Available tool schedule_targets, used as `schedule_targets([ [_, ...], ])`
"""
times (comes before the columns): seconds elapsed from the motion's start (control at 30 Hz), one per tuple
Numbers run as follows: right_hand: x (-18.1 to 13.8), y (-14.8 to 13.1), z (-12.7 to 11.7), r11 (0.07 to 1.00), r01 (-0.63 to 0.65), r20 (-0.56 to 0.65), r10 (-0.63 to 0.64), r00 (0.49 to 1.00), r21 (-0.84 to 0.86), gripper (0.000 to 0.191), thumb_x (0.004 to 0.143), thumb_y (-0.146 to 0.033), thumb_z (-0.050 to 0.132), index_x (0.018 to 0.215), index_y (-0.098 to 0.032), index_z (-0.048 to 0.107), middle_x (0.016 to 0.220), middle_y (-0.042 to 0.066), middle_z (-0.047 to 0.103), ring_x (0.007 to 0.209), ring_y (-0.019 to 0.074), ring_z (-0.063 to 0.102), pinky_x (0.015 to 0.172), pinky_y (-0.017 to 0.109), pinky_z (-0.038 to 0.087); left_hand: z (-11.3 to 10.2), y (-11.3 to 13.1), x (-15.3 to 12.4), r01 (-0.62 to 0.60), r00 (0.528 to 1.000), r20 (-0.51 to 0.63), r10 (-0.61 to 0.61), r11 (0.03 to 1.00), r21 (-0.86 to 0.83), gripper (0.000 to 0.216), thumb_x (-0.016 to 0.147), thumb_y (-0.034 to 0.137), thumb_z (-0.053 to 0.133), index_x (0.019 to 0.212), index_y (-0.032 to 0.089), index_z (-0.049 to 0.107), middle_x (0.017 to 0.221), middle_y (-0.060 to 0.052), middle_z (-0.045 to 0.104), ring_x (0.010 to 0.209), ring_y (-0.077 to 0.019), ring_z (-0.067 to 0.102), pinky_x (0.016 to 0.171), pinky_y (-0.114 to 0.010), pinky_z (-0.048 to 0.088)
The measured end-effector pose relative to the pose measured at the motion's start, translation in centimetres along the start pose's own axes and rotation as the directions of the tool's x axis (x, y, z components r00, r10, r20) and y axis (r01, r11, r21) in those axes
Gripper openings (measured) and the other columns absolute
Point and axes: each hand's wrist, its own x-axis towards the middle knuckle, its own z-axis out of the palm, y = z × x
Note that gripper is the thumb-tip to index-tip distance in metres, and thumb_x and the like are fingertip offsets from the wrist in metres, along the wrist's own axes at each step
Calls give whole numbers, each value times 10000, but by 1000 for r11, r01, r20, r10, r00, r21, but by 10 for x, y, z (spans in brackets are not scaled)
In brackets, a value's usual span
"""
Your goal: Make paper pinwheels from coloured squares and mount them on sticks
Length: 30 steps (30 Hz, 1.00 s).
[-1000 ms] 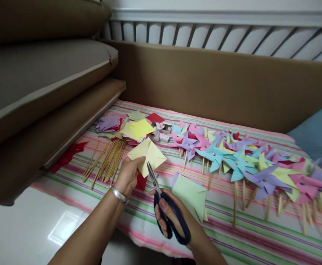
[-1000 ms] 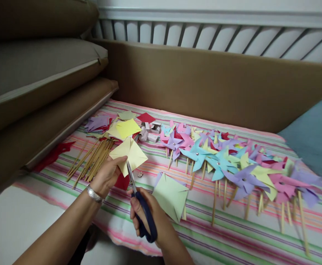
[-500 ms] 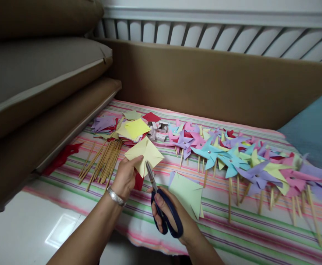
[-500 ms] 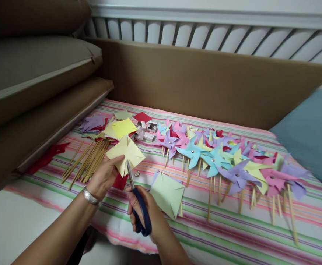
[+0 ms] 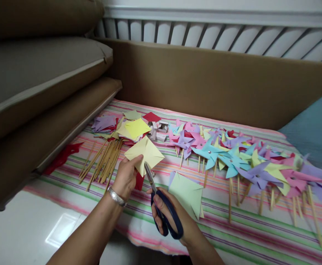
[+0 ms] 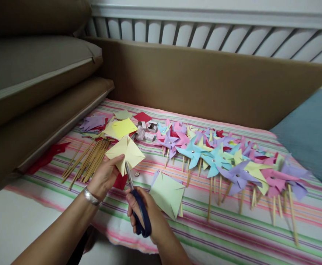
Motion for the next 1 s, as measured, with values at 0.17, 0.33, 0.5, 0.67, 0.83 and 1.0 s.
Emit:
schedule_targets([
  [0.17,2,0,2,1000,22,-26,-22,999,-17,471,764,-572,557,1009,-183,455,552,-73,479,333,39,401,294,144,355,1,0,-2,22,1000,-12,-22,1000,-2,377,635,59,691,1006,107,646,870,-97,722,730,-190,674,697,-283,539],
  [0.33,6,0,4,998,25,-94,-30,995,-51,543,705,-601,592,1017,-176,461,544,-77,491,329,40,409,284,143,351,3,1,-3,44,998,-41,-45,999,-11,331,623,55,703,951,83,663,875,-112,723,744,-194,676,708,-281,539],
  [0.5,12,5,2,998,7,-124,-14,992,-62,565,670,-579,632,1028,-172,473,517,-85,494,308,39,406,270,140,353,3,2,-2,44,998,-48,-44,999,-18,321,623,62,704,942,86,670,877,-108,726,757,-198,679,704,-277,540],
  [0.67,15,6,2,999,0,-127,-5,992,-36,593,643,-576,658,1033,-165,483,497,-92,491,301,35,401,261,133,355,2,2,-1,14,999,-35,-15,1000,-24,366,606,69,719,968,95,667,883,-103,728,769,-199,681,723,-277,536],
  [0.83,14,3,4,999,-17,-146,11,989,-35,630,599,-588,680,1022,-161,492,471,-100,479,284,36,387,247,133,340,0,2,0,10,999,-48,-11,1000,-26,338,614,63,712,947,102,673,860,-96,730,736,-192,682,680,-265,542],
  [1.0,15,5,4,999,-24,-151,20,988,-22,628,601,-577,684,1034,-163,495,473,-95,486,288,37,390,247,132,339,-1,2,1,8,998,-62,-10,999,-33,329,613,66,714,938,100,675,867,-98,729,737,-191,681,681,-270,545],
])
